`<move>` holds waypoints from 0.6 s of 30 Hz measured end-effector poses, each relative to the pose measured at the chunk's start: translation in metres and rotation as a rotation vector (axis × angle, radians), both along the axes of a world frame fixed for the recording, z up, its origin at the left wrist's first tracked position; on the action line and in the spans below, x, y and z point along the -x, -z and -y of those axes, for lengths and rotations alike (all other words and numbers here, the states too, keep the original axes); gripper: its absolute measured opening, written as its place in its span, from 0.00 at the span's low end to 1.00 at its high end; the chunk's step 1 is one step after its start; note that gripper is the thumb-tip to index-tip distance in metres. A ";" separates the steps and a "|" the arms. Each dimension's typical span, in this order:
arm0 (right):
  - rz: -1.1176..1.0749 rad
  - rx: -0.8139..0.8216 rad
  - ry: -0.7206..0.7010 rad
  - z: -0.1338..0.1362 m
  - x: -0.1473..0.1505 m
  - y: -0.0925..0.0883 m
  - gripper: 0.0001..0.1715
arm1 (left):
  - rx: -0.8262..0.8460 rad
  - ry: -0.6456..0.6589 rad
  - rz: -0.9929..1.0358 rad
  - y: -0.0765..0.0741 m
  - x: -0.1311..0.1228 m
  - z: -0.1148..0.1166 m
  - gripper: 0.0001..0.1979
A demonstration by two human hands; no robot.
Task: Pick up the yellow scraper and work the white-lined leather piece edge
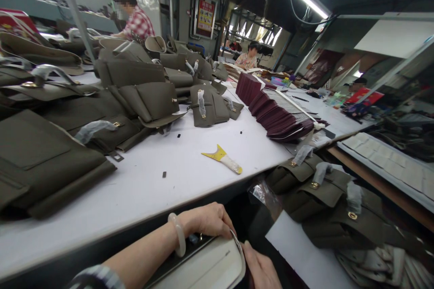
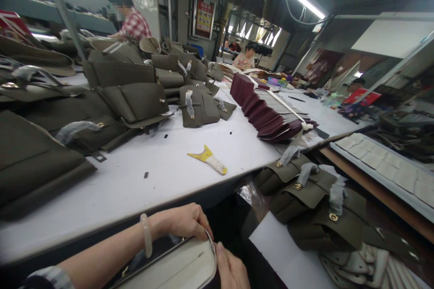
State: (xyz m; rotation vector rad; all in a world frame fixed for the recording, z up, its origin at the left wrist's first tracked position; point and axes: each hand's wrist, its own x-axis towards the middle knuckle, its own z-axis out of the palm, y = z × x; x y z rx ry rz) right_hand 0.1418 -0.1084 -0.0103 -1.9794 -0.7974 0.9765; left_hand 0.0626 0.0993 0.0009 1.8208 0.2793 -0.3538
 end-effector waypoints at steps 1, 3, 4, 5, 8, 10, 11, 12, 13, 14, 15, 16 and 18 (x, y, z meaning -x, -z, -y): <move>-0.012 0.012 -0.003 -0.002 -0.004 -0.002 0.43 | -0.002 0.002 -0.001 -0.001 0.001 0.000 0.14; -0.028 0.043 0.004 -0.004 -0.010 -0.004 0.42 | -0.007 0.005 -0.001 -0.004 0.002 0.001 0.14; -0.045 0.055 0.004 -0.005 -0.013 -0.005 0.41 | -0.011 0.005 -0.002 -0.005 0.002 0.000 0.14; -0.077 0.059 -0.002 -0.006 -0.014 -0.006 0.40 | -0.015 0.006 -0.004 -0.006 0.002 0.000 0.14; -0.265 0.032 -0.064 -0.012 -0.016 -0.011 0.38 | -0.028 0.009 -0.009 -0.007 0.002 0.000 0.14; -0.431 0.015 -0.101 -0.017 -0.016 -0.018 0.36 | -0.035 0.013 -0.010 -0.007 0.002 0.000 0.13; -0.491 0.013 -0.110 -0.019 -0.016 -0.021 0.36 | -0.039 0.016 -0.010 -0.008 0.002 0.000 0.14; -0.534 0.016 -0.114 -0.022 -0.015 -0.024 0.35 | -0.044 0.018 -0.009 -0.008 0.003 0.000 0.14; -0.561 0.021 -0.114 -0.024 -0.015 -0.027 0.34 | -0.049 0.021 -0.007 -0.009 0.003 0.000 0.14; -0.576 0.021 -0.115 -0.025 -0.015 -0.028 0.34 | -0.054 0.025 -0.005 -0.009 0.004 -0.001 0.14; -0.587 0.018 -0.118 -0.026 -0.016 -0.030 0.34 | -0.060 0.028 -0.002 -0.011 0.004 -0.001 0.13; -0.596 0.015 -0.125 -0.027 -0.016 -0.030 0.34 | -0.065 0.032 0.000 -0.012 0.004 -0.001 0.13; -0.603 0.021 -0.137 -0.027 -0.018 -0.030 0.35 | -0.073 0.038 0.004 -0.014 0.005 -0.001 0.13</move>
